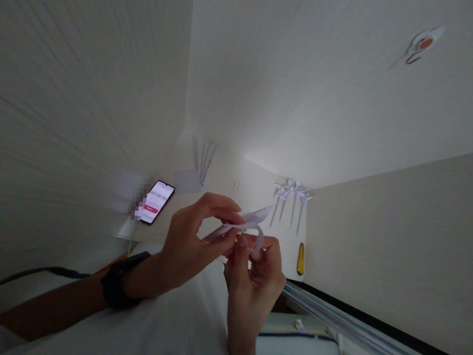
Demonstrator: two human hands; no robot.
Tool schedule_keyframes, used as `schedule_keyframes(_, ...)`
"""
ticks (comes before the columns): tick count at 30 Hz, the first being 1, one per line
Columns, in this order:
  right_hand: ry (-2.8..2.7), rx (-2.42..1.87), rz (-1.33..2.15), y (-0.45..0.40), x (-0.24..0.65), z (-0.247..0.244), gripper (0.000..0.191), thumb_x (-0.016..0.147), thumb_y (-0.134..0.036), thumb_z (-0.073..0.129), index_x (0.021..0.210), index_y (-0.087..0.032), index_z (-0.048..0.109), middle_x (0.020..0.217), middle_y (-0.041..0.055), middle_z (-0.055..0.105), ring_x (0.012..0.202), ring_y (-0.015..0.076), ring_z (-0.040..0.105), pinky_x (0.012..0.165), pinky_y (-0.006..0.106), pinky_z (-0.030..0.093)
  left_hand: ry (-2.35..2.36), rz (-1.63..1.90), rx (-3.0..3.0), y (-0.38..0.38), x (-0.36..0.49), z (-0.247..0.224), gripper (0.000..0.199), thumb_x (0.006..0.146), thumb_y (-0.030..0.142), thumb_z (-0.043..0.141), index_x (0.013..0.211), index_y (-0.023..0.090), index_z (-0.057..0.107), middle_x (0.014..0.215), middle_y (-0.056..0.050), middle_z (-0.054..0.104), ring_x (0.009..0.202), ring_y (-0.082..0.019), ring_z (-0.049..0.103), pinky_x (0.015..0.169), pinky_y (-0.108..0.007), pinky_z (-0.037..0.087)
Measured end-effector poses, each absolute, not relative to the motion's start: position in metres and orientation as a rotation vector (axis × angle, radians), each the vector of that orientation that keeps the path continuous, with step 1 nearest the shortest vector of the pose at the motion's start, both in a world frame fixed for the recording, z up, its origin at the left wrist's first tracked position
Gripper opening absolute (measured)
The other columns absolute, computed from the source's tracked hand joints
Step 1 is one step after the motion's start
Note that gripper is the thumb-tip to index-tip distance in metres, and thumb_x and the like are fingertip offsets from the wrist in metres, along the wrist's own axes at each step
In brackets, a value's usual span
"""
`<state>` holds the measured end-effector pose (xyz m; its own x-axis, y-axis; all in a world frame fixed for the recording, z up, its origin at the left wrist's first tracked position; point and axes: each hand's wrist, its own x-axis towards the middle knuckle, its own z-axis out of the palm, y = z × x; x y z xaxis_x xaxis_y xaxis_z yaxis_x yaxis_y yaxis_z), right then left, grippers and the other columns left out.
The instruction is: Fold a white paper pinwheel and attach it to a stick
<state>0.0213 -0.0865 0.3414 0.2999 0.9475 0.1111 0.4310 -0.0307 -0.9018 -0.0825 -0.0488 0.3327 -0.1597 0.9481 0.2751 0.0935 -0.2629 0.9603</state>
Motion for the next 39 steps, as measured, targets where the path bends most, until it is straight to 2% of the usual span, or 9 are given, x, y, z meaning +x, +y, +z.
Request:
schedule_keyframes(7, -1.244, -1.635, 0.775, -0.083, 0.021, 0.344, 0.019, 0.087, -0.035, 0.055, 0.079, -0.019, 0.048, 0.059, -0.0031, 0.061, 0.048, 0.0104, 0.058, 0.048, 0.02, 0.045, 1.176, 1.557, 1.278, -0.05, -0.082, 0.331, 0.042, 0.071, 0.001, 0.066, 0.101, 0.024, 0.048, 0.079, 0.005, 0.068, 0.075, -0.01, 0.067, 0.073, -0.023, 0.055)
schedule_keyframes(14, -1.244, -1.637, 0.763, -0.083, 0.021, 0.343, 0.015, 0.087, -0.032, 0.055, 0.081, -0.019, 0.05, 0.065, -0.0022, 0.064, 0.056, 0.0111, 0.063, 0.053, 0.02, 0.048, 1.231, 1.584, 1.442, -0.052, -0.083, 0.327, 0.043, 0.074, 0.008, 0.068, 0.108, 0.026, 0.047, 0.081, 0.004, 0.071, 0.077, -0.014, 0.07, 0.078, -0.029, 0.056)
schedule_keyframes(21, -1.233, -1.699, 0.683, -0.085, 0.019, 0.337, 0.017, 0.086, -0.032, 0.056, 0.078, -0.019, 0.05, 0.058, -0.0037, 0.062, 0.052, 0.0101, 0.059, 0.053, 0.02, 0.047, 1.198, 1.704, 1.55, -0.051, -0.083, 0.324, 0.052, 0.069, 0.001, 0.07, 0.111, 0.024, 0.049, 0.082, 0.005, 0.073, 0.076, -0.01, 0.071, 0.07, -0.02, 0.057)
schedule_keyframes(25, -1.281, -1.681, 0.604, -0.083, 0.017, 0.337, 0.015, 0.086, -0.03, 0.057, 0.078, -0.019, 0.05, 0.058, -0.0042, 0.063, 0.051, 0.0096, 0.059, 0.053, 0.02, 0.047, 1.198, 1.677, 1.535, -0.05, -0.084, 0.33, 0.046, 0.07, 0.009, 0.073, 0.107, 0.023, 0.052, 0.078, 0.006, 0.072, 0.071, -0.011, 0.07, 0.06, -0.018, 0.057)
schedule_keyframes(27, -1.288, -1.661, 0.579, -0.082, 0.016, 0.337, 0.015, 0.085, -0.029, 0.057, 0.078, -0.019, 0.05, 0.059, -0.0041, 0.063, 0.052, 0.0095, 0.059, 0.052, 0.019, 0.046, 1.216, 1.648, 1.542, -0.049, -0.084, 0.332, 0.04, 0.071, 0.011, 0.073, 0.104, 0.024, 0.054, 0.077, 0.006, 0.072, 0.071, -0.011, 0.071, 0.061, -0.019, 0.057)
schedule_keyframes(30, -1.219, -1.604, 0.69, -0.08, 0.014, 0.338, 0.014, 0.086, -0.028, 0.056, 0.079, -0.018, 0.05, 0.056, -0.0053, 0.06, 0.049, 0.0085, 0.057, 0.048, 0.018, 0.045, 1.228, 1.634, 1.484, -0.049, -0.085, 0.332, 0.046, 0.07, 0.012, 0.074, 0.108, 0.025, 0.052, 0.078, 0.006, 0.072, 0.073, -0.013, 0.071, 0.068, -0.023, 0.058)
schedule_keyframes(34, -1.052, -1.495, 0.934, -0.077, 0.01, 0.342, 0.013, 0.086, -0.024, 0.054, 0.077, -0.019, 0.045, 0.055, -0.0076, 0.056, 0.046, 0.0067, 0.054, 0.044, 0.016, 0.043, 1.182, 1.639, 1.425, -0.049, -0.085, 0.329, 0.06, 0.065, 0.011, 0.078, 0.115, 0.026, 0.047, 0.08, 0.005, 0.073, 0.073, -0.014, 0.071, 0.062, -0.022, 0.058)
schedule_keyframes(39, -1.038, -1.456, 0.954, -0.077, 0.008, 0.34, 0.017, 0.086, -0.023, 0.053, 0.073, -0.019, 0.043, 0.056, -0.0081, 0.051, 0.048, 0.0064, 0.051, 0.045, 0.017, 0.042, 1.16, 1.654, 1.493, -0.049, -0.085, 0.33, 0.056, 0.067, 0.006, 0.075, 0.113, 0.025, 0.05, 0.08, 0.004, 0.073, 0.076, -0.014, 0.071, 0.063, -0.02, 0.058)
